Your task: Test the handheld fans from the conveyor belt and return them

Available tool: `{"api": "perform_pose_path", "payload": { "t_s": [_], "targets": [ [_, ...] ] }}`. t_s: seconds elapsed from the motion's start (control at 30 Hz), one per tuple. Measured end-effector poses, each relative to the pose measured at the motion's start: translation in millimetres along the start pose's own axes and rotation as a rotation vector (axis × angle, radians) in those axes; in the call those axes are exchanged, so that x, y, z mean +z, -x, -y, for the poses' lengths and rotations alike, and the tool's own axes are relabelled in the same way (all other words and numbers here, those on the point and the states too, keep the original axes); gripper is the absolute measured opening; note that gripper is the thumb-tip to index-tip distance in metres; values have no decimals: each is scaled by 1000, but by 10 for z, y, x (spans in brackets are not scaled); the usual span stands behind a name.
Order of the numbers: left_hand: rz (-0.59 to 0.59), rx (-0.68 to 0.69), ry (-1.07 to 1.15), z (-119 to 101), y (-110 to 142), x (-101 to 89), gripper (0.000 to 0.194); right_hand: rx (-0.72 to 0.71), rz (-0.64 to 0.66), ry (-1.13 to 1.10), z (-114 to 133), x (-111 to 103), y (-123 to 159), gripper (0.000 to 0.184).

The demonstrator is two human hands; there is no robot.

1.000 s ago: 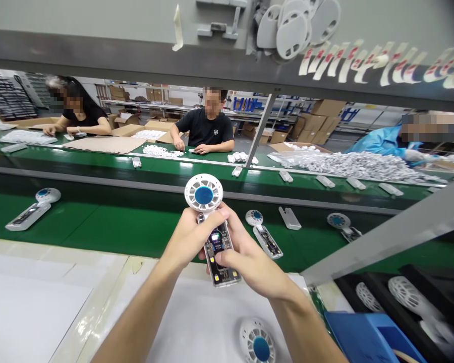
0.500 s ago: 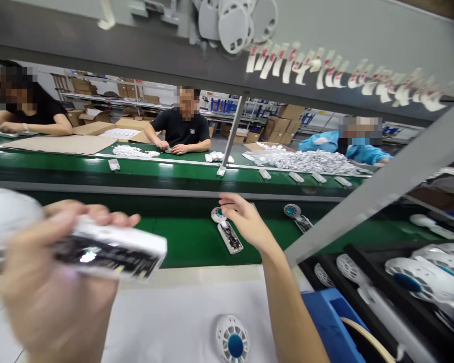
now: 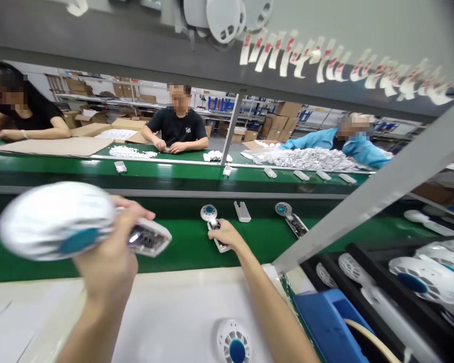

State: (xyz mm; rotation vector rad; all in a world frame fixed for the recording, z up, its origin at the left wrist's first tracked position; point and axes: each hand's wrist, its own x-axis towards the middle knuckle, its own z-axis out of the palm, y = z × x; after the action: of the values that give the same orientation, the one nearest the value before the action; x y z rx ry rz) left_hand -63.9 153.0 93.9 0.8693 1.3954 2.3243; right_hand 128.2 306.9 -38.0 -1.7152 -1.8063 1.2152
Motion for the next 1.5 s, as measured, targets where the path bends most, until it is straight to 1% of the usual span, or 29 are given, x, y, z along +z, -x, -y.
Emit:
{"api": "perform_pose_path", "payload": {
  "t_s": [0.03, 0.07, 0.17, 0.2, 0.23, 0.33, 0.37, 0.47, 0.57, 0.67, 0.77, 0.9, 1.0, 1.1, 1.2, 1.27, 1.37, 1.43, 1.5],
  "targets": [
    [-3, -24, -37, 117, -37, 34, 27, -14, 13, -119, 52, -21, 33, 20],
    [29, -78, -93, 247, -81, 53, 32, -28, 24, -248, 119, -53, 78, 24],
    [212, -363, -186, 630, -184, 71, 39, -75, 34, -602, 366, -188, 285, 30],
    [263, -422, -207, 739, -198, 77, 38, -89, 38, -694, 451, -239, 374, 29],
    [300, -446, -234, 839, -202, 83, 38, -99, 46, -771, 529, -291, 470, 29],
    [383, -473, -319, 1104, -179, 97, 36, -140, 105, -941, 718, -440, 773, 29],
    [411, -482, -344, 1191, -168, 95, 34, -160, 132, -981, 765, -483, 870, 32],
    [458, -488, -439, 1450, -153, 58, 30, -226, 183, -1036, 869, -571, 1113, 51],
    [442, -420, -585, 1646, -164, -6, 34, -311, 204, -1032, 936, -578, 1268, 69],
    [407, -308, -771, 1735, -206, -87, 40, -402, 274, -1029, 970, -530, 1347, 75],
    [406, -226, -1001, 1760, -282, -192, 44, -467, 307, -1030, 980, -483, 1381, 76],
    [434, -166, -1259, 1771, -382, -336, 54, -517, 334, -1032, 980, -459, 1389, 80],
    [428, -156, -1362, 1746, -405, -388, 58, -540, 332, -1021, 977, -450, 1377, 83],
    [380, -155, -1404, 1654, -416, -381, 60, -552, 335, -1007, 967, -426, 1356, 83],
    [346, -125, -1361, 1485, -471, -340, 60, -567, 340, -995, 956, -389, 1339, 84],
    [364, -95, -1275, 1332, -520, -294, 57, -579, 347, -982, 954, -361, 1333, 83],
    [448, -48, -1086, 1039, -522, -194, 48, -571, 369, -959, 960, -318, 1330, 82],
    [527, -26, -947, 806, -438, -114, 44, -549, 381, -949, 965, -285, 1331, 84],
    [614, -63, -723, 564, -302, -35, 44, -531, 387, -948, 970, -249, 1337, 86]
  ]
}}
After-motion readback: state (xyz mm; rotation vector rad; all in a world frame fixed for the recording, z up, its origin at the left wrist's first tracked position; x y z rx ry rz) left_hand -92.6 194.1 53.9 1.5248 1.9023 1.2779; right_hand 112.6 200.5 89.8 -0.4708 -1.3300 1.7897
